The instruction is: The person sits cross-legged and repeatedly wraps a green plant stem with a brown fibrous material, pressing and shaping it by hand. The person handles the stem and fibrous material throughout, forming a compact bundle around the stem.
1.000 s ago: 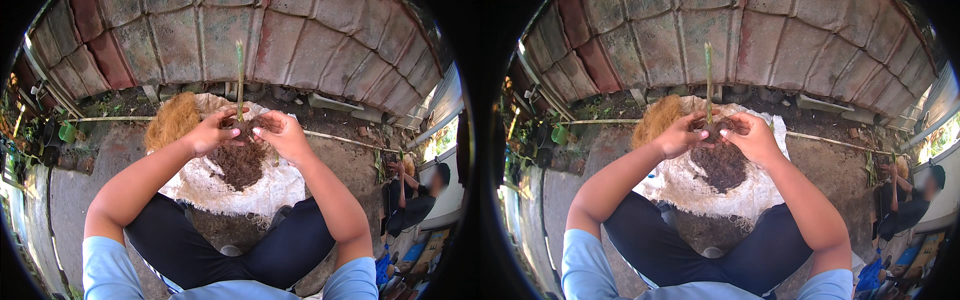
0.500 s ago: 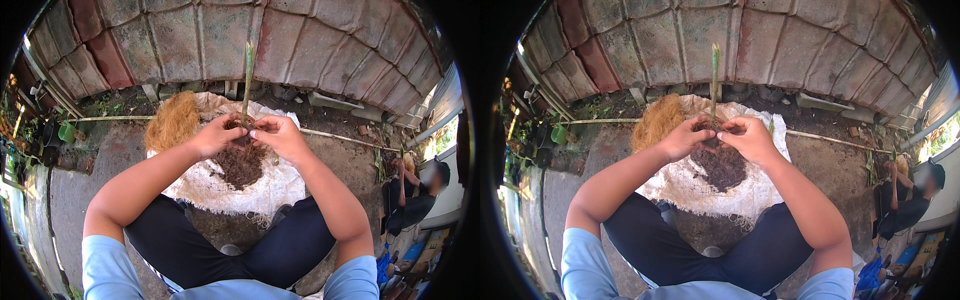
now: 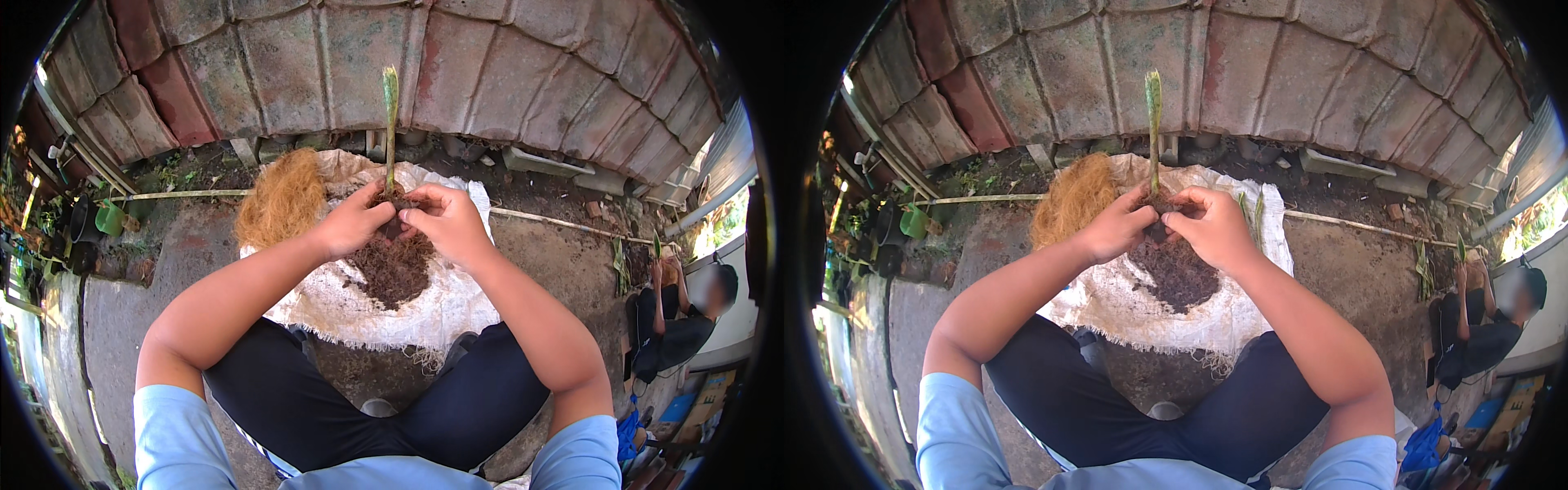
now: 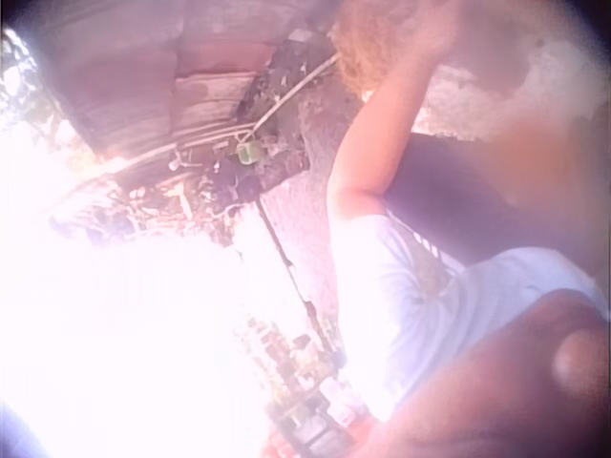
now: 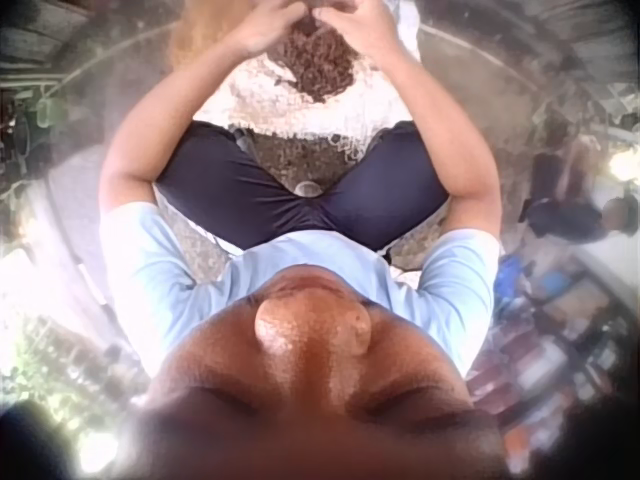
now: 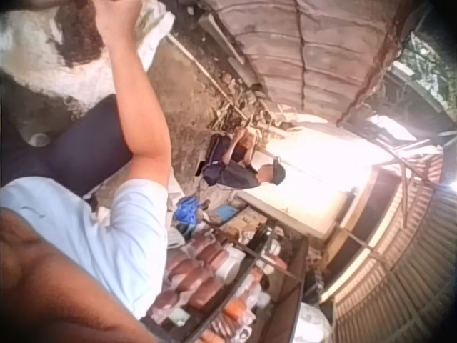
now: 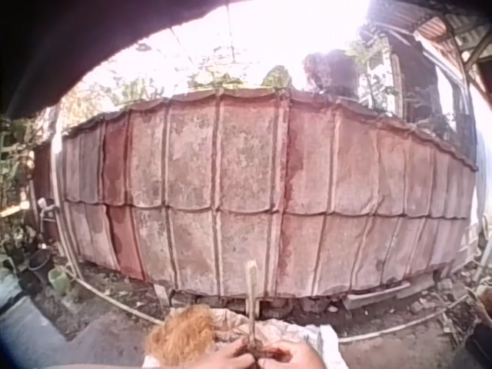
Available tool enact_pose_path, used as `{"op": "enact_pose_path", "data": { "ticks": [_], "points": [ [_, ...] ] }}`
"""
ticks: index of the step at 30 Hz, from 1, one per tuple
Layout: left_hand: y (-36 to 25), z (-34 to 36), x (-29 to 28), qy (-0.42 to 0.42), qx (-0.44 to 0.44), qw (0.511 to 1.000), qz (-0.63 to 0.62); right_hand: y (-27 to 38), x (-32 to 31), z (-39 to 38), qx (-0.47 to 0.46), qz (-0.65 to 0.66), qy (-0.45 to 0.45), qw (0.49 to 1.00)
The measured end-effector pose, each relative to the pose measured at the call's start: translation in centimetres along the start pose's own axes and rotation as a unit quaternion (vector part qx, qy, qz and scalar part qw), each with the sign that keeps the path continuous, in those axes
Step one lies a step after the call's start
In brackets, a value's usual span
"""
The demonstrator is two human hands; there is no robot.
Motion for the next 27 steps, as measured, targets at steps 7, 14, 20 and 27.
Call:
{"op": "enact_pose_path", "data": {
  "ticks": [7,14,20,27],
  "points": [
    [-0.8,-0.5,0.0,-0.009,-0.032,0.993,-0.115,-0.7,-0.9,0.1,0.101,0.155,0.054,0.981],
    [-1.6,-0.2,-1.6,0.008,-0.016,0.989,-0.144,-3.0,-3.7,1.3,0.133,0.055,-0.007,0.99],
    [-2.5,-0.4,-1.4,-0.014,-0.015,0.988,-0.153,-5.3,-4.3,2.0,0.151,-0.255,-0.04,0.954],
    [-1.9,0.1,-1.5,0.01,0.008,1.0,0.003,-5.5,-4.5,2.5,0.143,-0.191,-0.13,0.962]
  ]
}}
Point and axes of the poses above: each hand's wrist, its own z-axis towards the middle knuckle, its own x-axis out of the palm, y = z × x, the point moved 7 cm from there along z, towards the middle knuckle, and after that the axes turned 14 degrees about x, right-handed, at the moved point
